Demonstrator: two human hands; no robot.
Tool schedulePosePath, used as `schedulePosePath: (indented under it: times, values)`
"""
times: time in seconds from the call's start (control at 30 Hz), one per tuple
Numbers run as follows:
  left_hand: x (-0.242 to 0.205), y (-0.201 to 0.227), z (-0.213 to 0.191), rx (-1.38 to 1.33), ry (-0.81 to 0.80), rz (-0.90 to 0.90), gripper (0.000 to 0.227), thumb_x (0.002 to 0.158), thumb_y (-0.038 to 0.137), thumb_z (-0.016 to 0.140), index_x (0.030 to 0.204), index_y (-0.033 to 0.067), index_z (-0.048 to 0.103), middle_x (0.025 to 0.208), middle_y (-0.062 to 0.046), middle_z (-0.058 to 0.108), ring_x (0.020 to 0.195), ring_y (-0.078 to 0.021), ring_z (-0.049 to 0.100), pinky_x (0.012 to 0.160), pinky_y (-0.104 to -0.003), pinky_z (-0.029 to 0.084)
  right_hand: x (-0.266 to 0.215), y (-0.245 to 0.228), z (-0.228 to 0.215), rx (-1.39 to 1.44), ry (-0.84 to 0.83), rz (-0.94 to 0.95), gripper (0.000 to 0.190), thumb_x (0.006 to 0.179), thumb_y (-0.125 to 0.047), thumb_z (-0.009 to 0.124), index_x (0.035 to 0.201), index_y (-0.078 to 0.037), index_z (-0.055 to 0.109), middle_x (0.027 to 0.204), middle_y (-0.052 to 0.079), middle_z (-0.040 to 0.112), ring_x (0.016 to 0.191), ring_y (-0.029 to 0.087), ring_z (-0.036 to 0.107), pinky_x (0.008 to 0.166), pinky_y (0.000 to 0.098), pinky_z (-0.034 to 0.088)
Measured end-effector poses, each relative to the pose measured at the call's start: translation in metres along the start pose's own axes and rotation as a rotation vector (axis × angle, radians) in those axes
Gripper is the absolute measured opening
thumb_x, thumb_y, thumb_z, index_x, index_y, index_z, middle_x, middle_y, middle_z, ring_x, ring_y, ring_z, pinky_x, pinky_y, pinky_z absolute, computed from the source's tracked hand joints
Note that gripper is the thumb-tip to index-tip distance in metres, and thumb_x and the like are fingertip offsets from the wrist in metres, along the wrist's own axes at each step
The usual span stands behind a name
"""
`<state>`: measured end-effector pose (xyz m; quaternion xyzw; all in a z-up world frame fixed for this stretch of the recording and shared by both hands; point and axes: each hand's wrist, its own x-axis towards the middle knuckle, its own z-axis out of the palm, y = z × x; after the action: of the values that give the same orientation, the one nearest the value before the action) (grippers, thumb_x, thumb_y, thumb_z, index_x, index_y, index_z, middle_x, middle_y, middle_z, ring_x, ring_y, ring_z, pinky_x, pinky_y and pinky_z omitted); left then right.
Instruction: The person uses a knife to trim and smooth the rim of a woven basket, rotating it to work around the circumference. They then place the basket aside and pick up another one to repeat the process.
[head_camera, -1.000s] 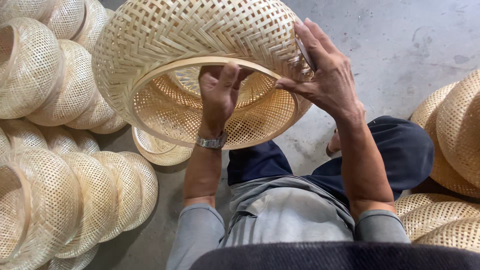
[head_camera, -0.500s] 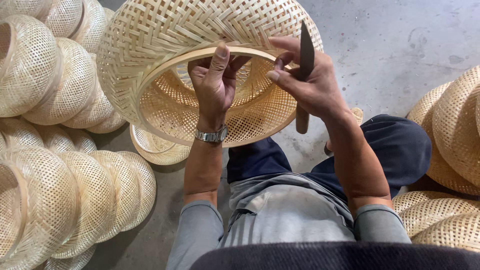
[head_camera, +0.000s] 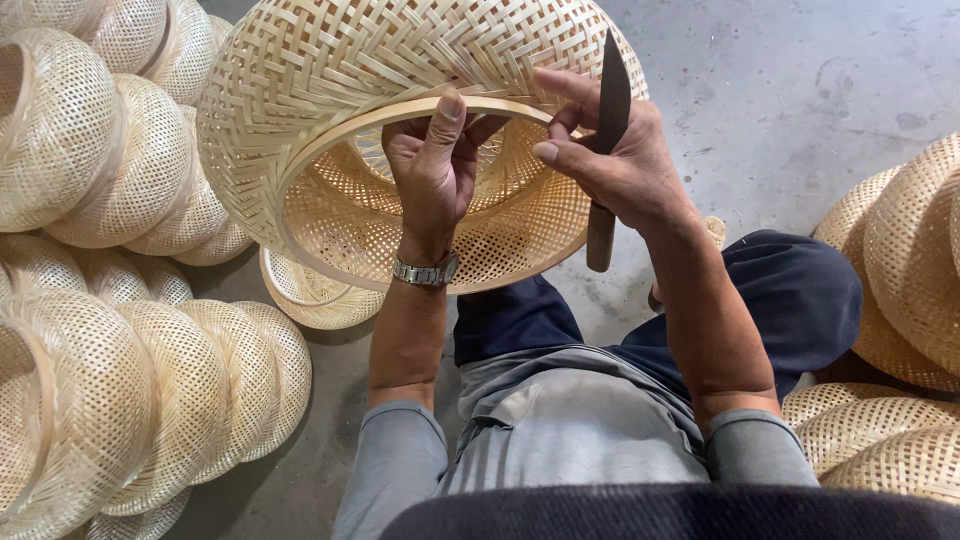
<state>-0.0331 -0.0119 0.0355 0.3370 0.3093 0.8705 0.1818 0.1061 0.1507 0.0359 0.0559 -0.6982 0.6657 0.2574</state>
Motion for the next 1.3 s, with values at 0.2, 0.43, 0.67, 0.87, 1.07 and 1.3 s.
schedulePosePath:
  times: [0.2, 0.43, 0.67, 0.87, 1.07, 1.3]
  values:
    - [-0.001, 0.000, 0.000, 0.016, -0.008, 0.004, 0.015, 0.107, 0.008, 0.064, 0.111, -0.0050, 0.071, 0.102, -0.018, 0.075, 0.100, -0.0277, 0.076, 0.095, -0.048, 0.068, -0.002, -0.002, 0.001, -0.090, -0.001, -0.030, 0.054, 0.100, -0.007, 0.076, 0.150, -0.001, 0.056, 0.089, -0.001, 0.062, 0.076, 0.004, 0.060, 0.064, 0.0188, 0.052]
    - [-0.001, 0.003, 0.004, 0.028, -0.017, 0.004, 0.015, 0.108, 0.008, 0.064, 0.111, -0.0057, 0.071, 0.102, -0.019, 0.075, 0.100, -0.0279, 0.076, 0.095, -0.046, 0.067, -0.002, -0.009, 0.002, -0.019, 0.011, 0.050, 0.055, 0.097, -0.008, 0.076, 0.148, -0.001, 0.057, 0.088, -0.002, 0.061, 0.070, 0.003, 0.057, 0.057, 0.0182, 0.047]
    - [-0.003, 0.004, 0.005, 0.033, 0.001, 0.007, 0.015, 0.107, 0.007, 0.064, 0.111, -0.0056, 0.071, 0.102, -0.018, 0.075, 0.100, -0.0275, 0.076, 0.094, -0.046, 0.068, -0.005, 0.006, -0.004, -0.162, -0.031, -0.123, 0.051, 0.104, -0.010, 0.074, 0.152, -0.002, 0.057, 0.087, 0.001, 0.062, 0.070, 0.006, 0.058, 0.058, 0.0185, 0.047]
    - [-0.003, 0.002, 0.001, 0.050, 0.000, 0.006, 0.014, 0.108, 0.006, 0.065, 0.107, -0.0055, 0.072, 0.098, -0.016, 0.075, 0.096, -0.0263, 0.076, 0.094, -0.047, 0.068, -0.007, 0.018, -0.019, -0.448, 0.267, -0.151, 0.060, 0.095, -0.028, 0.080, 0.144, -0.001, 0.057, 0.103, 0.008, 0.064, 0.061, 0.010, 0.053, 0.047, 0.0250, 0.048]
    - [-0.002, -0.001, 0.003, 0.062, 0.006, 0.009, 0.014, 0.105, 0.009, 0.067, 0.105, -0.0042, 0.072, 0.095, -0.015, 0.075, 0.094, -0.0255, 0.077, 0.093, -0.046, 0.068, -0.028, 0.040, -0.011, -0.870, 0.425, -0.382, 0.076, 0.095, -0.047, 0.088, 0.149, -0.003, 0.057, 0.107, 0.010, 0.060, 0.089, 0.019, 0.064, 0.069, 0.0327, 0.060]
    - [-0.004, -0.009, 0.003, 0.071, 0.008, -0.004, 0.017, 0.105, 0.011, 0.070, 0.103, -0.0055, 0.075, 0.096, -0.016, 0.076, 0.091, -0.0244, 0.076, 0.091, -0.041, 0.068, -0.035, 0.046, -0.006, -0.931, 0.368, -0.379, 0.071, 0.105, -0.050, 0.087, 0.148, -0.005, 0.053, 0.110, 0.011, 0.060, 0.094, 0.018, 0.067, 0.074, 0.0320, 0.061]
